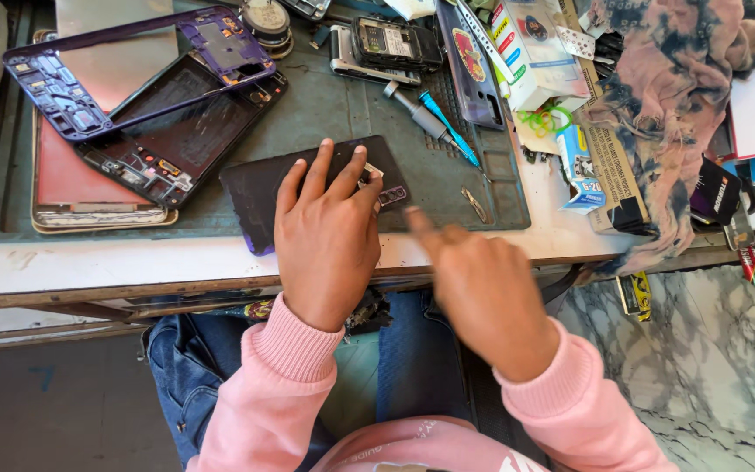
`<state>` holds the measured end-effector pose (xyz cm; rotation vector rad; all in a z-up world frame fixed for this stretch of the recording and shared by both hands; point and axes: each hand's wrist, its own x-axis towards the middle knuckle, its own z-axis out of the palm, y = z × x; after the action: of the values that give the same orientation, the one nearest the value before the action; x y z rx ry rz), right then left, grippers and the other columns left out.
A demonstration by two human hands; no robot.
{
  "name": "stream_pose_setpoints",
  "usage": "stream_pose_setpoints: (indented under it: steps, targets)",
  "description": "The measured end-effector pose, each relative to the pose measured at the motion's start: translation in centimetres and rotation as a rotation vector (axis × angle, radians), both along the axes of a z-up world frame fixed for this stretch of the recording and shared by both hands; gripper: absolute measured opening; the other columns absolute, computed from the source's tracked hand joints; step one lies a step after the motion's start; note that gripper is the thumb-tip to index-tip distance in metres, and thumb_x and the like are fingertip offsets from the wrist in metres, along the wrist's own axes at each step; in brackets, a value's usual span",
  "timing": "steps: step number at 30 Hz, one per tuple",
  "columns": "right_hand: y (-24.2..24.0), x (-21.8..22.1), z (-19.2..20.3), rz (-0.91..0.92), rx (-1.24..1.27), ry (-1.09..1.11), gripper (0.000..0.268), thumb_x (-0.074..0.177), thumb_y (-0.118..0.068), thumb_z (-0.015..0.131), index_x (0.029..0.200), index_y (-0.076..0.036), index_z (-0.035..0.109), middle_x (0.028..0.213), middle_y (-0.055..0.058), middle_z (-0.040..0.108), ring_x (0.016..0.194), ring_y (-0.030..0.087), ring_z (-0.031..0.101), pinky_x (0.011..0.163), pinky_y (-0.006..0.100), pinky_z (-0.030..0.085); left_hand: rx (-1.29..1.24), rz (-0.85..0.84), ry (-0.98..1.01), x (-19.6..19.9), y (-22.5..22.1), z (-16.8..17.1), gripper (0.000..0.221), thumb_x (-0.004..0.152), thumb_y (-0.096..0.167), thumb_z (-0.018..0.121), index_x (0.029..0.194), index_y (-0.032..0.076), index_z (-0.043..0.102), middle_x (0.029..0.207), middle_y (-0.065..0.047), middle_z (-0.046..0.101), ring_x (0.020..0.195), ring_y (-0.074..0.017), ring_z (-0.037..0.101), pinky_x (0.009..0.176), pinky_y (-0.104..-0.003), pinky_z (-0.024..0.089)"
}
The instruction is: The person disassembles a smartphone at a repair bench, using a small pry tool to separate internal components and removing the back cover.
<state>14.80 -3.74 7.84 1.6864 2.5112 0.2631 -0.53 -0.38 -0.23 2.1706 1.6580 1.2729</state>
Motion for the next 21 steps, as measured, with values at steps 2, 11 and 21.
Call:
stream_pose_setpoints:
  steps: [2,11,21]
  targets:
    - [0.6,0.7,0.6,-0.021,-0.009,-0.002,0.059,0.078,0.000,0.062,0.136,-0.010,0.065,0.080,0.014,0.071,0.062,0.035,0.070,0.054,0.047,0.055,0.018,0.010,0.016,0.0,0.1,0.2,0.031,0.087,0.011,0.069,0.116,0.009,0.076,0.139,-0.010,0.066,0.140,-0.0331,0.050,0.117,-0.049,0.033]
    - [0.0,0.2,-0.7,0.049,-0.019,0.074,0.059,0.077,0.001,0.061,0.136,-0.005,0.064,0.079,0.015,0.070,0.062,0.036,0.069,0.055,0.047,0.055,0.012,0.021,0.003,0.0,0.0,0.1,0.028,0.088,0.011,0.067,0.115,0.009,0.076,0.139,-0.009,0.067,0.138,-0.0333,0.051,0.115,-0.050,0.034]
    - [-0.2,0.3,-1.5,-0.013,0.055,0.087,0.055,0.081,0.000,0.061,0.135,-0.009,0.065,0.083,0.014,0.071,0.062,0.037,0.068,0.057,0.048,0.055,0.020,0.016,-0.007,0.1,0.0,0.1,0.029,0.088,0.011,0.067,0.116,0.008,0.076,0.138,-0.010,0.067,0.138,-0.0342,0.052,0.115,-0.050,0.035]
